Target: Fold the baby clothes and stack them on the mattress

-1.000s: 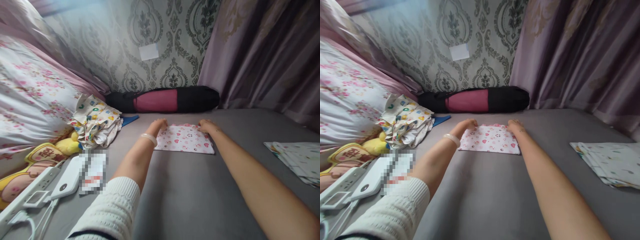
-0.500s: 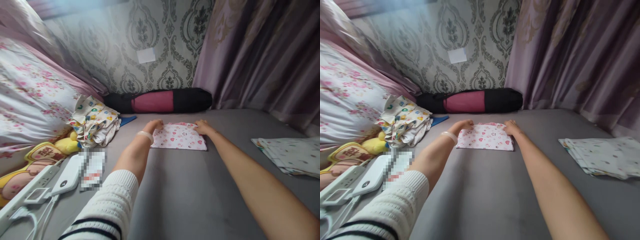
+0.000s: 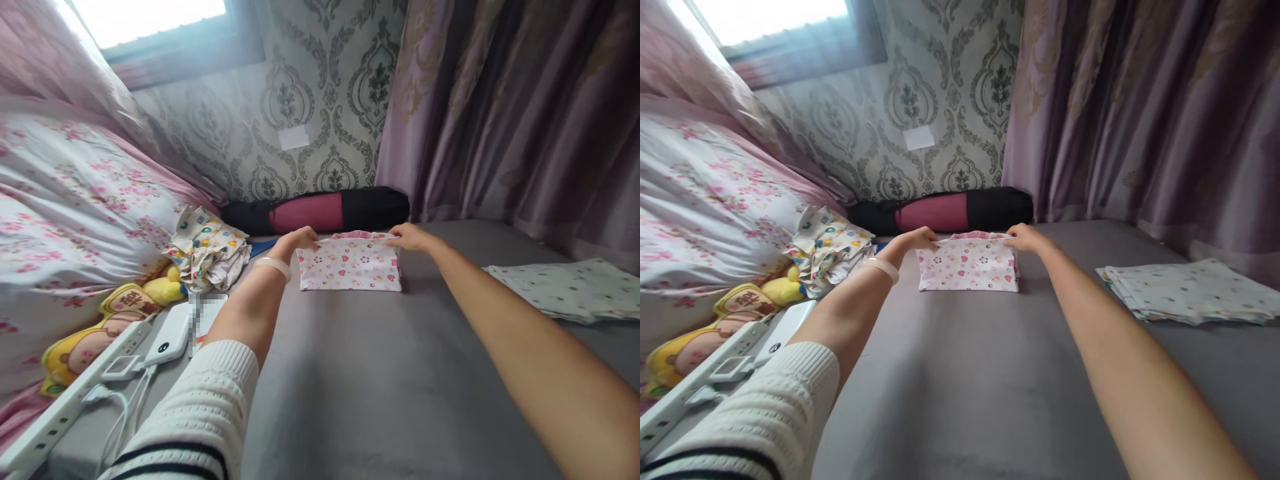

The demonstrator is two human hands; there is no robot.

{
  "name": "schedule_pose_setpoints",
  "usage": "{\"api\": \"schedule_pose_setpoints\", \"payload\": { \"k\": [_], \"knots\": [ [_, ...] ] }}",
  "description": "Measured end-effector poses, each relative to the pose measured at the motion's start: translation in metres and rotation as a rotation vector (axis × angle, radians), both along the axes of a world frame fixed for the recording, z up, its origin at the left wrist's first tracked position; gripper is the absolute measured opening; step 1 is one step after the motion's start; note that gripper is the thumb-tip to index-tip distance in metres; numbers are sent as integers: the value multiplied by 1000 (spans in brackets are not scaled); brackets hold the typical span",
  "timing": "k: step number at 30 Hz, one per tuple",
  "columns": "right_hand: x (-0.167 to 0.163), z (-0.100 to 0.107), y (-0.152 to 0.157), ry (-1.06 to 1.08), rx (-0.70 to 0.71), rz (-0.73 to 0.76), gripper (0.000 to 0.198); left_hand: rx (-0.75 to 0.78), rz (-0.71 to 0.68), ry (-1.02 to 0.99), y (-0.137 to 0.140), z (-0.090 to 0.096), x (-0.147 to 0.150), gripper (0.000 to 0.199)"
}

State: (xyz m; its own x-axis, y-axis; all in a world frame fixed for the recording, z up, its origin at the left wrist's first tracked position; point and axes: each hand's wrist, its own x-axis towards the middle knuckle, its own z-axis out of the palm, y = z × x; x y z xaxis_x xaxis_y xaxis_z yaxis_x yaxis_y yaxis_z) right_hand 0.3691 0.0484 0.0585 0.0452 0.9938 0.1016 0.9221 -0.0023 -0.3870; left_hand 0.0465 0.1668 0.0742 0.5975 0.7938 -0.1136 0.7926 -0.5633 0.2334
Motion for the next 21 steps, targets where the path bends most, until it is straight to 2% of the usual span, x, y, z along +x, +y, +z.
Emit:
{"api": "schedule_pose_setpoints", "payload": {
  "k": [5, 8, 10, 14, 17, 21],
  "knots": [
    [4, 24, -13, 56, 110, 1, 20, 29, 10, -101, -20, 32, -10, 28],
    [2, 32, -21, 27, 221, 0, 20, 144, 60, -179, -31, 43, -10, 26],
    [0, 32, -27, -16, 282, -12, 22, 253, 95, -223, -38, 42, -9, 24],
    [-7, 16, -44, -80, 331, -15, 24, 389, 65, -247, -52, 24, -10, 23],
    [-12, -3, -64, -113, 346, 18, 23, 421, -10, -254, -65, 1, -19, 24],
    [-17, -27, -95, -146, 362, 139, 19, 428, -96, -255, -92, -30, -39, 25]
  ]
}}
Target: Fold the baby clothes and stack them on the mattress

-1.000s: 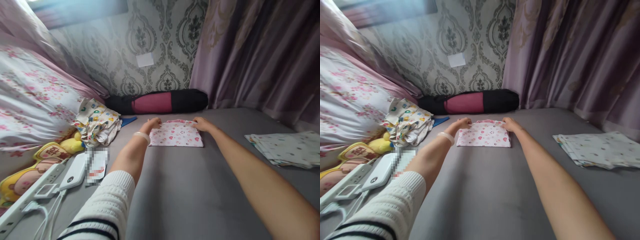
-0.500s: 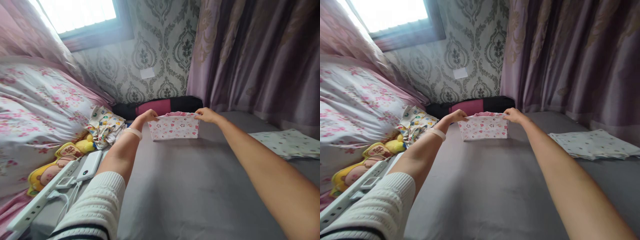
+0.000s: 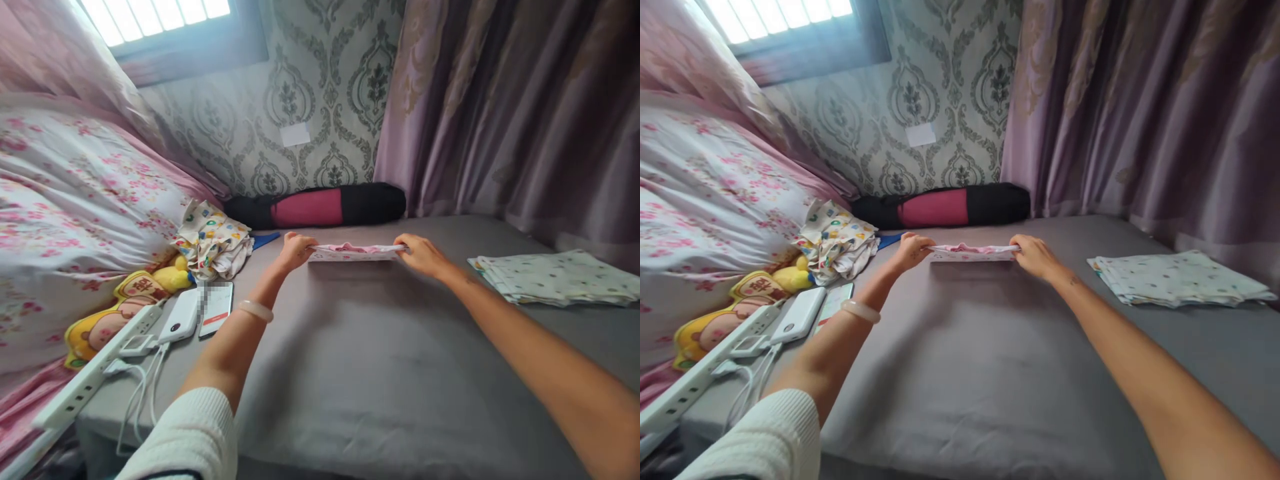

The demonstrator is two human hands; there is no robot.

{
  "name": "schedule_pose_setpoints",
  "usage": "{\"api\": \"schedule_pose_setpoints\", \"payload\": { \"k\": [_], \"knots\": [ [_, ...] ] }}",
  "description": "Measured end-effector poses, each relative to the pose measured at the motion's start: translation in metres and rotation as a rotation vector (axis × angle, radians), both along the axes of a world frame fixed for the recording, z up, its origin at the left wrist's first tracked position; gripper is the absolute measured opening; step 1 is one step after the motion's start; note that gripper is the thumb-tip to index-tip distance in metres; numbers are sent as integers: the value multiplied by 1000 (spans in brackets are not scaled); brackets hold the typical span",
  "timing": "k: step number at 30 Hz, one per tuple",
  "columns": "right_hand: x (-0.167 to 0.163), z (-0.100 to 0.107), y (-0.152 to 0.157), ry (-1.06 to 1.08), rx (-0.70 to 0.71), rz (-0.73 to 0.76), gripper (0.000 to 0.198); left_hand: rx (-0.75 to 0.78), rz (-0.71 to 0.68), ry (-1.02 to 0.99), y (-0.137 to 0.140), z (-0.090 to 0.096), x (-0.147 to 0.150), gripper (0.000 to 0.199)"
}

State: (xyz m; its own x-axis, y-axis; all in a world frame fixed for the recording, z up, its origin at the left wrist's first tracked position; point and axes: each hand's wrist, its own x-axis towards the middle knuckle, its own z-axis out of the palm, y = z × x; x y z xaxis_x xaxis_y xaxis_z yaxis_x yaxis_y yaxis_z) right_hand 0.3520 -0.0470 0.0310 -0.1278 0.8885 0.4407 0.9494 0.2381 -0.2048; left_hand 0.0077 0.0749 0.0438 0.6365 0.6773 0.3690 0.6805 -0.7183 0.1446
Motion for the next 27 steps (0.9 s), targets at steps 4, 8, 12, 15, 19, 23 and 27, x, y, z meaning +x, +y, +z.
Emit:
{"api": "schedule_pose_setpoints", "payload": {
  "k": [4, 8, 12, 15, 19, 23, 27],
  "knots": [
    [-8, -22, -27, -81, -32, 97, 23, -12, -97, 43, -34, -25, -17, 29],
    [-18, -38, -46, -173, -93, 145, 27, -49, -168, 116, -58, -43, -26, 37],
    [-24, -49, -58, -244, -114, 172, 35, -67, -181, 186, -67, -57, -33, 52],
    [-26, -53, -62, -279, -120, 203, 42, -92, -161, 236, -67, -65, -39, 62],
    [-27, -52, -63, -297, -122, 210, 39, -79, -170, 260, -62, -64, -42, 67],
    [-27, -50, -66, -267, -159, 214, 40, -49, -155, 262, -59, -62, -43, 63],
    [-29, -44, -68, -205, -248, 173, 41, -127, -171, 319, -60, -67, -51, 68]
  ]
}}
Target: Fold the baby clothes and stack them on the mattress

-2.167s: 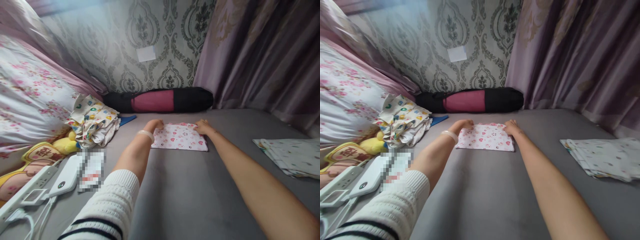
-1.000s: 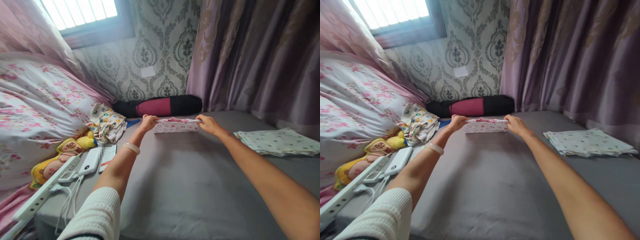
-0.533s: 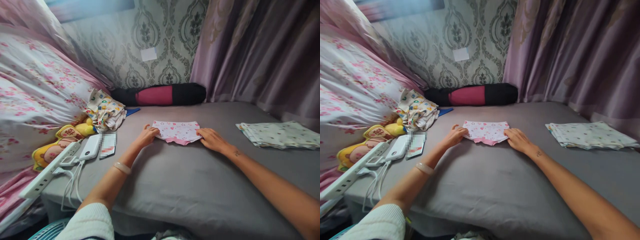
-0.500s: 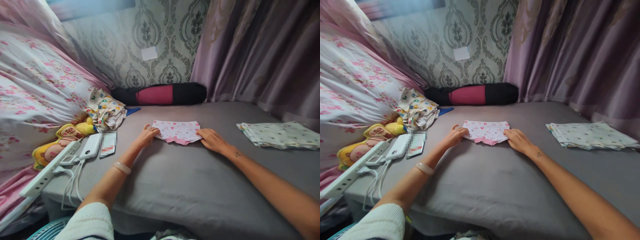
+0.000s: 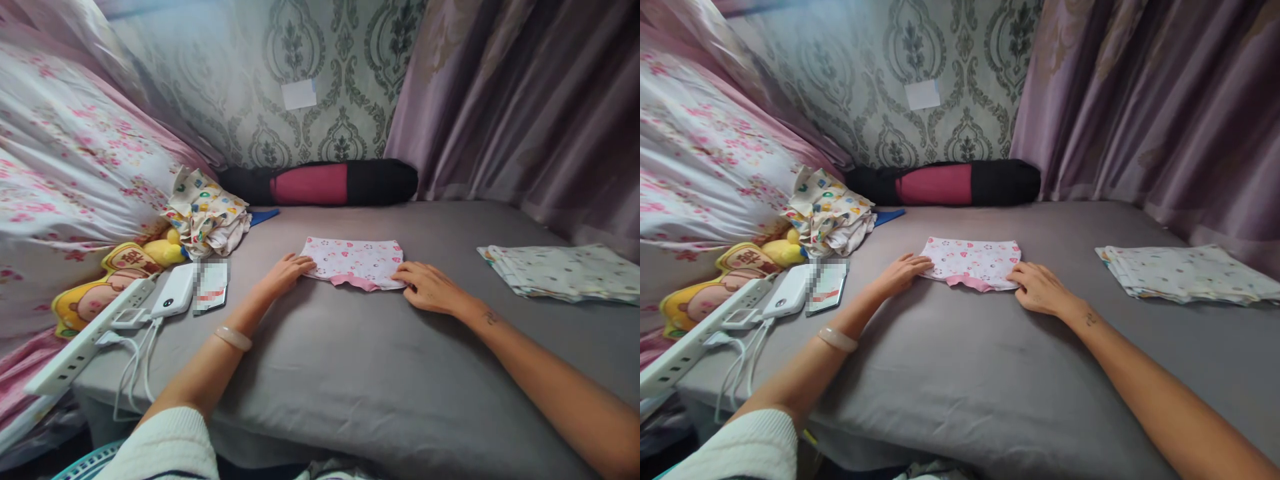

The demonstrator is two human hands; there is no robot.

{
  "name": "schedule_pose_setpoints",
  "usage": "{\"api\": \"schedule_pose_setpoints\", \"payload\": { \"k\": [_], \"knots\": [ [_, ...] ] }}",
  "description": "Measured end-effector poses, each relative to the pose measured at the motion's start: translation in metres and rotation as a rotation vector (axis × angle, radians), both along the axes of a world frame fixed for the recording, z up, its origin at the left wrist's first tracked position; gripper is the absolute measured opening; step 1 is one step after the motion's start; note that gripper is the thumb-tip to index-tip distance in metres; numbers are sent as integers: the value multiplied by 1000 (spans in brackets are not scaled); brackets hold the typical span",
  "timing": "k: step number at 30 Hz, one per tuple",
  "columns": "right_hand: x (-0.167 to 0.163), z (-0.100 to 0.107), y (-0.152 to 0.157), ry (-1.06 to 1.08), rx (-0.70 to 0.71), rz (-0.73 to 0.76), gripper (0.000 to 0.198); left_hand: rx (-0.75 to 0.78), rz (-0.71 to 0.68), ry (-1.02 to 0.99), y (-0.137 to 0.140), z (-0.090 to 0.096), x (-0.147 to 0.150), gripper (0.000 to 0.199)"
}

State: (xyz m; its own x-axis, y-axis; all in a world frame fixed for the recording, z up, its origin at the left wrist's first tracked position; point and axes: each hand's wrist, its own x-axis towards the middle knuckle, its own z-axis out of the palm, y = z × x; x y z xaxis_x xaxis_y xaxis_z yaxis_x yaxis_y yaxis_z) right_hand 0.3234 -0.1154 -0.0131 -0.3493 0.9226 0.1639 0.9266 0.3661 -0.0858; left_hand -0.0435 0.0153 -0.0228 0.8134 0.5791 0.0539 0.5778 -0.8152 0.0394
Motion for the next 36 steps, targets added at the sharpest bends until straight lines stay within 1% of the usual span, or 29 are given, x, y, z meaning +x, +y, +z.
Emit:
{"api": "schedule_pose_setpoints", "payload": {
  "k": [3, 5, 7, 9, 11, 14, 16, 19, 22, 27, 31, 36],
  "knots": [
    [-6, 7, 9, 91, -62, -80, 28, -92, 32, 3, 2, 0, -4, 73],
    [-14, 10, 23, 157, -69, -149, 29, -143, 67, -29, 5, 4, 5, 66],
    [-27, 9, 41, 198, -44, -213, 32, -147, 126, -103, 6, 11, 26, 56],
    [-46, 5, 59, 212, 0, -235, 37, -94, 204, -192, 5, 16, 58, 51],
    [-66, 0, 75, 201, 28, -253, 43, -39, 264, -228, 3, 16, 92, 45],
    [-90, -9, 88, 153, 11, -326, 49, -4, 330, -200, 0, 6, 131, 44],
    [-97, -14, 91, 117, -23, -352, 51, 8, 350, -159, 0, -4, 145, 46],
    [-98, -20, 91, 69, -53, -342, 54, 31, 346, -116, 2, -19, 149, 48],
    [-94, -25, 92, 57, -56, -331, 55, 85, 326, -122, 4, -26, 147, 52],
    [-90, -33, 97, 60, -81, -332, 57, 109, 251, -115, 9, -29, 146, 52],
    [-89, -37, 99, 50, -91, -338, 57, 72, 215, -92, 15, -31, 147, 52],
    [-87, -36, 100, 44, -123, -345, 56, 10, 212, -52, 20, -33, 147, 54]
  ]
}}
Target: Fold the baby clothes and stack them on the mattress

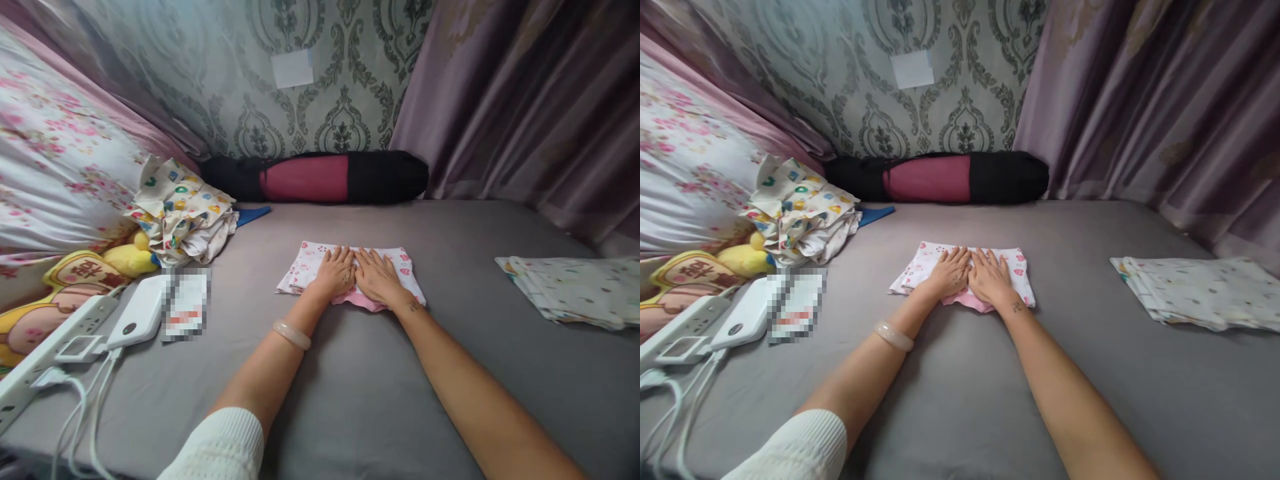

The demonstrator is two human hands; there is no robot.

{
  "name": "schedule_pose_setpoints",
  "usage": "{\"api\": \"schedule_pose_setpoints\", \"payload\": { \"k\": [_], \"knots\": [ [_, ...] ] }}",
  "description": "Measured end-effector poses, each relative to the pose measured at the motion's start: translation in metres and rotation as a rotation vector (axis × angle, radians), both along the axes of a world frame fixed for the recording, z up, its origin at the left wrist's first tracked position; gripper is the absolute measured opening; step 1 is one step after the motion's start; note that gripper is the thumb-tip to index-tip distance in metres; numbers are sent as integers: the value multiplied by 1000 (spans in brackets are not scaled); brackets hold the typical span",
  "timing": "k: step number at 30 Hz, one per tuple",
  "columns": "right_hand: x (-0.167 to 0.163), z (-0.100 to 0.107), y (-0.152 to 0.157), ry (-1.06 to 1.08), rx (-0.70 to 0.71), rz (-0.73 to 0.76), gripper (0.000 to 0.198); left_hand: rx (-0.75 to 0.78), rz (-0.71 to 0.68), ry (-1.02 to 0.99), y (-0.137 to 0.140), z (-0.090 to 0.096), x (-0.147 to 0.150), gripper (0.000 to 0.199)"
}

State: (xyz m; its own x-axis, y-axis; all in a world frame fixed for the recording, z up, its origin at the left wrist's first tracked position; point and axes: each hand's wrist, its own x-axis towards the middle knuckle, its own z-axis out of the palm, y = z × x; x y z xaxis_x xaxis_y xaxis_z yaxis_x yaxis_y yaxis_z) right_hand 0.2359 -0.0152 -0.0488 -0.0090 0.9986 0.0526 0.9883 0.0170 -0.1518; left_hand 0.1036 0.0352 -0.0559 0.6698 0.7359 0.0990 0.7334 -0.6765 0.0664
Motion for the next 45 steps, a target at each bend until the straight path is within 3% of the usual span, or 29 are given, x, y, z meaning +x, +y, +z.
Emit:
{"api": "schedule_pose_setpoints", "payload": {
  "k": [8, 12, 19, 27, 35, 40, 45],
  "knots": [
    [3, 8, 2, -1, 47, 40, 54, 53, 9, -101, 3, 8, 2, 41],
    [2, 8, 5, -2, 29, 9, 56, 68, 85, -131, 6, 3, 4, 46],
    [-1, 4, 5, -22, 27, -2, 56, 56, 95, -63, 6, -2, 7, 51],
    [-1, 12, -7, 0, 59, -64, 55, 161, 174, -116, -14, 10, -2, 49],
    [-3, -1, -15, -29, 86, -109, 54, 32, 236, -59, -27, 2, 1, 57],
    [-3, 2, -14, -43, 71, -113, 53, 23, 234, -59, -27, 5, 0, 57],
    [-11, 8, -20, -29, 90, -99, 54, 129, 344, -120, -33, 14, -2, 55]
  ]
}}
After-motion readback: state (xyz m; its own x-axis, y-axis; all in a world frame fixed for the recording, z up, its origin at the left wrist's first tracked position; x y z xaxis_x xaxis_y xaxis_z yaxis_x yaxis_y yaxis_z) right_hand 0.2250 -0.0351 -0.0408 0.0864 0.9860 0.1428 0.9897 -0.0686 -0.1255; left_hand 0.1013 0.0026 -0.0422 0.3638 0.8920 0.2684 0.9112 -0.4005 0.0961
